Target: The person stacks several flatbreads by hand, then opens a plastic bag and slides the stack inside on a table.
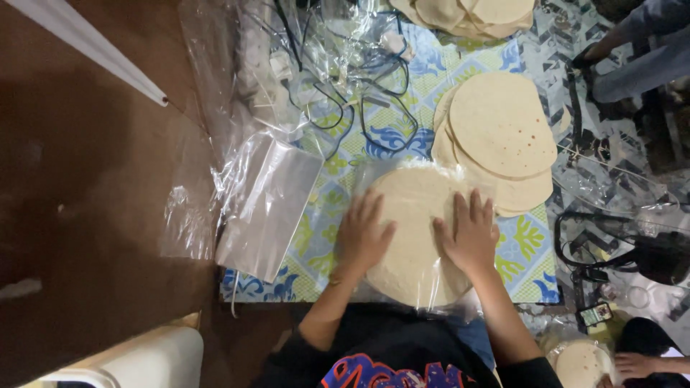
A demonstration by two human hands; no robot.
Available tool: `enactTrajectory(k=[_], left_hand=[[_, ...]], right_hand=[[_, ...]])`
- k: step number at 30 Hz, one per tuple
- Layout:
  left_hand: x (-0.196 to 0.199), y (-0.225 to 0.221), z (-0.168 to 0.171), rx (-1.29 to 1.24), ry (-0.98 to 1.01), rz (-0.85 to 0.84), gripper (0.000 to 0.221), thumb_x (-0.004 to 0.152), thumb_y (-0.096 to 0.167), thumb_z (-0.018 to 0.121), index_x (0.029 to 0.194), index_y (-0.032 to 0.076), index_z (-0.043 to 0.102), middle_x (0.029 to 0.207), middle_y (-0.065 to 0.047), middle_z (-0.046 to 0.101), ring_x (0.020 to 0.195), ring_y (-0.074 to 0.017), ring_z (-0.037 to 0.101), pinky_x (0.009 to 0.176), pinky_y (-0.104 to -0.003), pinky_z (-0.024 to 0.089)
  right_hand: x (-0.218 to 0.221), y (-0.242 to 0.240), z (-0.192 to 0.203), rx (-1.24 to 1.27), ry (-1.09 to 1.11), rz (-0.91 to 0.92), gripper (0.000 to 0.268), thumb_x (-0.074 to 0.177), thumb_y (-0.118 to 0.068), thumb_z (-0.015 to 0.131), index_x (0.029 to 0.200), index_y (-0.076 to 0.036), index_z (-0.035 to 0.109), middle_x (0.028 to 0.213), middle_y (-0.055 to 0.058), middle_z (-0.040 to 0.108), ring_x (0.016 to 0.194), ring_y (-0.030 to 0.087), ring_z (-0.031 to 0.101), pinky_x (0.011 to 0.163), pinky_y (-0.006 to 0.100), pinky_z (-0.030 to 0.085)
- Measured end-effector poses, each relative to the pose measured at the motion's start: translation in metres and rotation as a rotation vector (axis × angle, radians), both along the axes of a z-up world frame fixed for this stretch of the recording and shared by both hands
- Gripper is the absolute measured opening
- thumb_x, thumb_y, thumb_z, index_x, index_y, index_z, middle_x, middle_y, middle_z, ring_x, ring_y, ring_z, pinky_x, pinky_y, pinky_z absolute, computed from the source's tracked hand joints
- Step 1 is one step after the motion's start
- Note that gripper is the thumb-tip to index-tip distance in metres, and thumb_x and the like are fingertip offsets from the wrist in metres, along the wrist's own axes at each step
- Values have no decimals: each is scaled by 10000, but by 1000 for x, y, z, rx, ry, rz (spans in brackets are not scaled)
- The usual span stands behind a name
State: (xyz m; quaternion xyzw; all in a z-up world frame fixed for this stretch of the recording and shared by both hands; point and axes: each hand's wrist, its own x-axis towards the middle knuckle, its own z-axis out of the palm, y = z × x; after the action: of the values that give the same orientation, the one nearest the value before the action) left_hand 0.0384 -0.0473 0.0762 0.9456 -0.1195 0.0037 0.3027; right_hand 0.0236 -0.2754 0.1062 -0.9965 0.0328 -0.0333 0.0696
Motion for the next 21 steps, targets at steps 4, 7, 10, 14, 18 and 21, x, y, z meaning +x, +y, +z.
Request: enactTrajectory(k=[4,7,10,14,18,21], left_hand=[[-15,43,-94,-198,-11,55,619,1079,400,455,1553,6,399,1582,-221,426,1485,-399,376,1235,-473,260],[-28,68,-87,-337,117,155,505,1083,388,423,1458,63,518,1509,-198,515,1455,-359,430,1219,-447,305],[-29,73,-101,-164,-141,222,419,1071,311,426,1342,40,597,1449,-171,585,1445,-334,458,1254,-538,202],[-25,65,-71,-116,-322,258,323,1028,235,444,1172,57,673,1342,-122,662,1396,-345,519,1207,-593,212],[-25,71,-69,-265,-334,272,240,944,192,529,1056,41,678,1236,-135,676,1208,-349,601,1078,-482,411],[-22,70,-70,-271,-379,249,222,920,178,558,1042,33,675,1215,-131,678,1177,-354,612,1033,-480,439]], right_hand=[[9,-61,-69,245,-86,28,615,1004,-345,631,1455,38,463,1529,301,440,1434,463,387,1151,570,341],[62,-82,-42,405,-182,-102,409,1009,-329,670,1321,-66,640,1314,196,659,1233,332,626,1026,475,497],[137,-119,-56,460,-161,-2,331,986,-326,720,1207,-80,714,1176,148,727,1100,286,712,933,421,566],[202,-115,-78,351,-156,121,361,894,-318,807,1142,-62,747,1085,151,736,987,314,713,857,424,572],[219,-107,-97,252,-217,73,360,809,-305,881,1064,-73,779,1029,131,745,913,311,702,802,409,563],[223,-115,-114,319,-244,34,310,829,-294,879,1039,-85,787,1038,104,757,915,279,713,813,386,567]])
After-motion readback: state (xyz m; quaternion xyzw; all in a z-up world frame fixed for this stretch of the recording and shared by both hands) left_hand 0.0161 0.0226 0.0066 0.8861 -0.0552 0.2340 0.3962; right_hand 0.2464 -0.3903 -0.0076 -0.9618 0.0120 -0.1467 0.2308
